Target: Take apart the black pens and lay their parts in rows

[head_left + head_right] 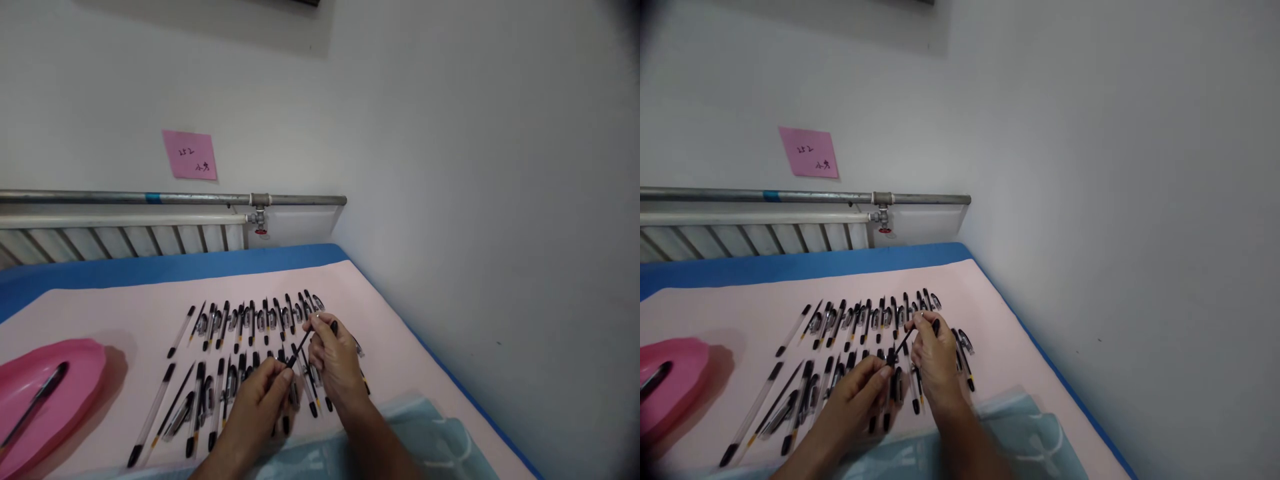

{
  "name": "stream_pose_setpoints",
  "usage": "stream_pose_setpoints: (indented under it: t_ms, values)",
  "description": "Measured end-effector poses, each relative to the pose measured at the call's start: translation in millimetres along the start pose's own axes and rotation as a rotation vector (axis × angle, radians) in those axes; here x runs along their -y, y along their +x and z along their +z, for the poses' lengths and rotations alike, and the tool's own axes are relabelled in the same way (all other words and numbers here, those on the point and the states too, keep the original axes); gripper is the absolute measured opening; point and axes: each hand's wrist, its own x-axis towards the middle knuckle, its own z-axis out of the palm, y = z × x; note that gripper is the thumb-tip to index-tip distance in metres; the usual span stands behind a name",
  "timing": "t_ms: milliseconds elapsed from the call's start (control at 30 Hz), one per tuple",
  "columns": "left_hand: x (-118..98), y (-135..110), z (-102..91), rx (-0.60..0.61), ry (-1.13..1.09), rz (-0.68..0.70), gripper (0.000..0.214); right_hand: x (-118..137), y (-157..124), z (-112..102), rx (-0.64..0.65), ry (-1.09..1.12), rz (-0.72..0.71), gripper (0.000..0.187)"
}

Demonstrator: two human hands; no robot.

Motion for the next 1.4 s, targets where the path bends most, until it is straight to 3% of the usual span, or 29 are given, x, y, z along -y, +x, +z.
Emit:
stream_pose_setpoints:
  t_ms: [267,467,533,667,733,800,1000,1200,1300,1400]
  values:
    - [-8,-3,-6.0,0.064,0.106,-0.028,0.028,13,15,-14,-0.21,0.047,-0.142,0.023]
    - [-12,-1,-11.0,0.013,-0.05,-0.131,0.035,23,33,-35,-0.321,0.089,-0.194,0.023]
    - [-14,-1,-13.0,-0.023,-0.159,-0.174,0.035,21,31,-34,-0.246,0.075,-0.085,0.024]
    - [-17,-1,-14.5,-0.021,-0.346,-0.199,0.03,3,9,-15,0.127,-0.106,0.248,0.024]
    - [-18,-1,-13.9,-0.016,-0.354,-0.204,0.03,-6,-3,-6,0.255,-0.195,0.324,0.022]
    - [-16,-1,-13.5,-0.017,-0.331,-0.196,0.03,-12,-10,-1,0.304,-0.247,0.344,0.02]
    - [-9,0,-15.8,-0.006,-0.194,-0.114,0.028,-8,-11,-3,0.33,-0.291,0.36,0.017]
    - [-15,-2,-17.6,0.018,-0.128,-0.075,0.029,-1,-14,-2,0.351,-0.265,0.367,0.016]
    - [-18,-2,-19.5,-0.062,-0.091,-0.054,0.032,7,-10,-5,0.284,-0.21,0.329,0.016]
    - [-16,-1,-21.7,-0.137,-0.079,-0.1,0.043,16,2,-14,0.137,-0.134,0.237,0.02]
